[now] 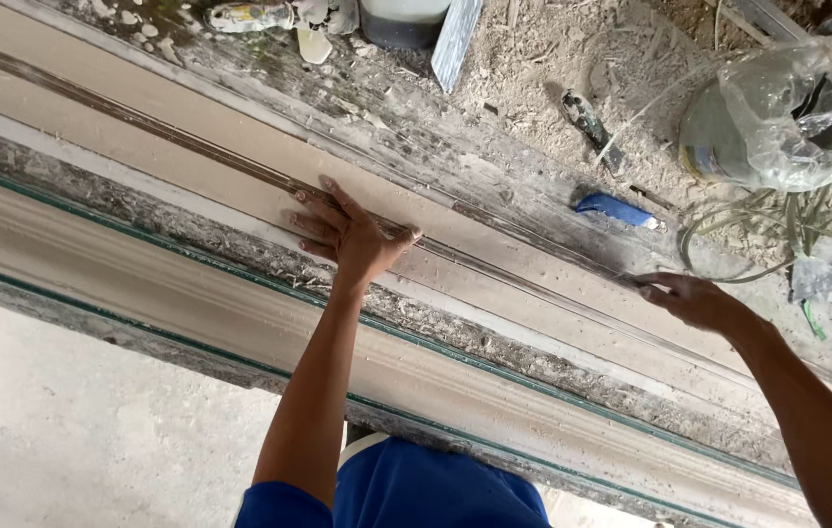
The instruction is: The person scrapes dried plaster residue from long grooved mold strips laid on a workbench, running a small handheld scraper along the grooves. They hold each strip steady with one hand while scraping, working along the length of the strips and repositioning them as they go.
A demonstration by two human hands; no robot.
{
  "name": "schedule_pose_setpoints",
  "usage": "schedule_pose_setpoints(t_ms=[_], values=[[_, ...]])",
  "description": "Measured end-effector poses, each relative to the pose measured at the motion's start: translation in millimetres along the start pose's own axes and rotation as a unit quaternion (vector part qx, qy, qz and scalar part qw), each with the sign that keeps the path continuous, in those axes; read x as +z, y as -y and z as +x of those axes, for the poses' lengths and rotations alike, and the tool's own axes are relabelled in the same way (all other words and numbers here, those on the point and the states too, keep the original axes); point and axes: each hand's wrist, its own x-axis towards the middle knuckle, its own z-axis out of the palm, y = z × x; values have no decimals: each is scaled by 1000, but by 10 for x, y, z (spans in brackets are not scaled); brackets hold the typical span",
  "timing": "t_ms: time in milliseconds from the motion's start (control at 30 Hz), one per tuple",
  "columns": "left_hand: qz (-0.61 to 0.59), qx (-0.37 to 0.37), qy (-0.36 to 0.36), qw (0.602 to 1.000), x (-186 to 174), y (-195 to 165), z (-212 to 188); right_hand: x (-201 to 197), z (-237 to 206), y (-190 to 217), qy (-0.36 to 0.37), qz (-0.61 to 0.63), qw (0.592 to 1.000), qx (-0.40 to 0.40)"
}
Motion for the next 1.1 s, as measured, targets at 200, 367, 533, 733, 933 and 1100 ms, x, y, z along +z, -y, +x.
schedule_pose_setpoints(t_ms=[200, 367, 533, 733, 933, 1100], values=[[38, -29, 22, 999, -5, -27, 25, -561, 638, 2108, -23, -19, 979, -201], [22, -65, 28, 997, -39, -39, 60, -566, 1031, 3101, 39, 162, 985, -46], [39, -72, 42, 996, -102, -70, -38, 172, 388, 1046, -133, 123, 935, -304], [38, -77, 36, 996, -121, -124, -122, 822, -652, -1342, -95, -39, 989, 104], [47, -121, 38, 991, -92, -121, -53, 613, -688, -1174, -181, -31, 972, 144], [186, -72, 6, 980, -5, -50, -89, 275, -258, -287, -351, 21, 935, 42]])
